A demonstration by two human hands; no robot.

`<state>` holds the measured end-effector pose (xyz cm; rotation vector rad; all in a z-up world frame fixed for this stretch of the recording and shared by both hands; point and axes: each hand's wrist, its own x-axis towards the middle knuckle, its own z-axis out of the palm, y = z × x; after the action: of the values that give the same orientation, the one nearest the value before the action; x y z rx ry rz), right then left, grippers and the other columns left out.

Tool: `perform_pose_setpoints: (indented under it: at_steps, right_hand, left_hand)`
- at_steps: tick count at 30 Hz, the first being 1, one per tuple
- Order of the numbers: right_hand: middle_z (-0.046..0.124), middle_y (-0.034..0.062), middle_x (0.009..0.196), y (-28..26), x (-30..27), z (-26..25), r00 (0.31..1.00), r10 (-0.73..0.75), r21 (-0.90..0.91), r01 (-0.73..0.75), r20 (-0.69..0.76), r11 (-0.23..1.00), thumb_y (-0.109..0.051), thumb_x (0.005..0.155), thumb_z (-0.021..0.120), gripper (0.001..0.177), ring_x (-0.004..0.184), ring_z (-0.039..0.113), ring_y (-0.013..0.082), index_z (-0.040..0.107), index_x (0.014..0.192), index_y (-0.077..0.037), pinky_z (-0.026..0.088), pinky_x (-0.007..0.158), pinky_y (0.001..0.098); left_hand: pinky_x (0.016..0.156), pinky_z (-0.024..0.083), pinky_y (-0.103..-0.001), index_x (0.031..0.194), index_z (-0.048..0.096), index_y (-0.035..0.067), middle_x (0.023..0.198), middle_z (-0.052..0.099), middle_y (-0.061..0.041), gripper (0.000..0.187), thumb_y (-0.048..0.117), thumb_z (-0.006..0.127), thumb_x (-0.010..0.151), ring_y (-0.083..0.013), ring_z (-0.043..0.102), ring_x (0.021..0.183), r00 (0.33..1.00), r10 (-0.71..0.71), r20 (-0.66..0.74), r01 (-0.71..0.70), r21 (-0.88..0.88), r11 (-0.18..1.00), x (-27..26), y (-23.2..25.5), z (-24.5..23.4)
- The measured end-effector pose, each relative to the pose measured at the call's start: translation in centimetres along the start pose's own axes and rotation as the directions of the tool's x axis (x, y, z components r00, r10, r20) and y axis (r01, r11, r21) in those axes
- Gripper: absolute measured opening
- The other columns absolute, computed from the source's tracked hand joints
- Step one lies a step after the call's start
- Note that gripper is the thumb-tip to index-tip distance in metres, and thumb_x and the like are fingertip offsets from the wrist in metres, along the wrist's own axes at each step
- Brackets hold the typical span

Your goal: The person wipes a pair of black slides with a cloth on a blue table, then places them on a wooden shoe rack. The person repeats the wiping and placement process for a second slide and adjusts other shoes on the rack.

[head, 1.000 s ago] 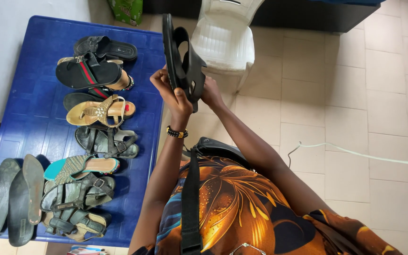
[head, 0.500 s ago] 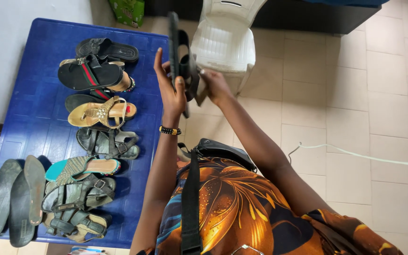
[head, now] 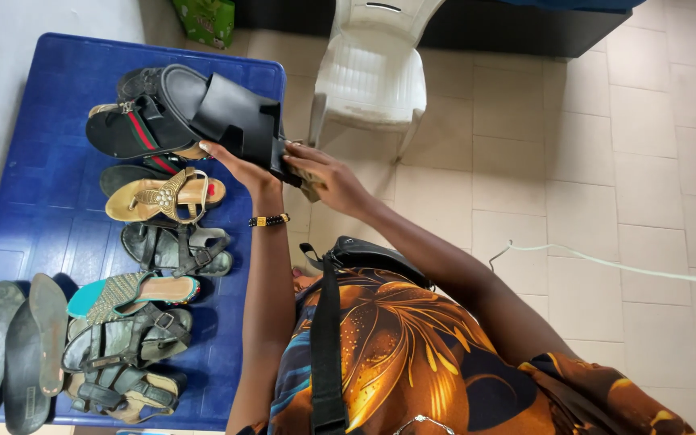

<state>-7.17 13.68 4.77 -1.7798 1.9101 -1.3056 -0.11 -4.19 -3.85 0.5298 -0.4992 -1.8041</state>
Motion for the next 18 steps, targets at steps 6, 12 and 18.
perform_pose_setpoints:
  at_steps: [6,12,18]
  right_hand:
    - [0.067,0.0049,0.136,2.2,0.4,-5.4,0.682,0.731,-0.028,-0.731,0.019,0.682,-0.007,0.097,0.063,0.041,0.096,0.074,0.0265,0.062,0.137,-0.016,0.063,0.083,0.0398]
    - [0.066,0.0130,0.141,-1.2,0.7,-8.1,0.816,0.205,0.157,-0.142,-0.541,0.977,0.000,0.100,0.061,0.044,0.132,0.065,0.0247,0.057,0.144,-0.008,0.053,0.114,0.0380]
    - [0.043,0.0164,0.159,-3.5,0.9,-3.6,0.963,-0.111,-0.421,-0.003,-0.245,0.907,-0.001,0.094,0.066,0.052,0.149,0.040,0.0338,0.058,0.144,-0.015,0.036,0.123,0.0489]
  left_hand:
    - [0.119,0.041,-0.046,0.161,0.025,0.008,0.161,0.038,-0.017,0.091,0.071,0.040,0.098,-0.0348,0.047,0.143,0.989,-0.116,0.093,0.114,0.024,0.993,-0.3,1.4,1.0]
    - [0.118,0.042,-0.047,0.163,0.029,0.001,0.157,0.041,-0.023,0.090,0.067,0.042,0.104,-0.0356,0.047,0.140,0.894,-0.335,0.298,0.305,0.143,0.942,-3.5,-4.3,1.6]
    - [0.121,0.041,-0.041,0.157,0.018,0.019,0.159,0.038,-0.005,0.073,0.057,0.039,0.098,-0.0215,0.044,0.147,0.685,-0.410,0.602,0.484,0.045,0.874,-8.1,-7.3,0.8]
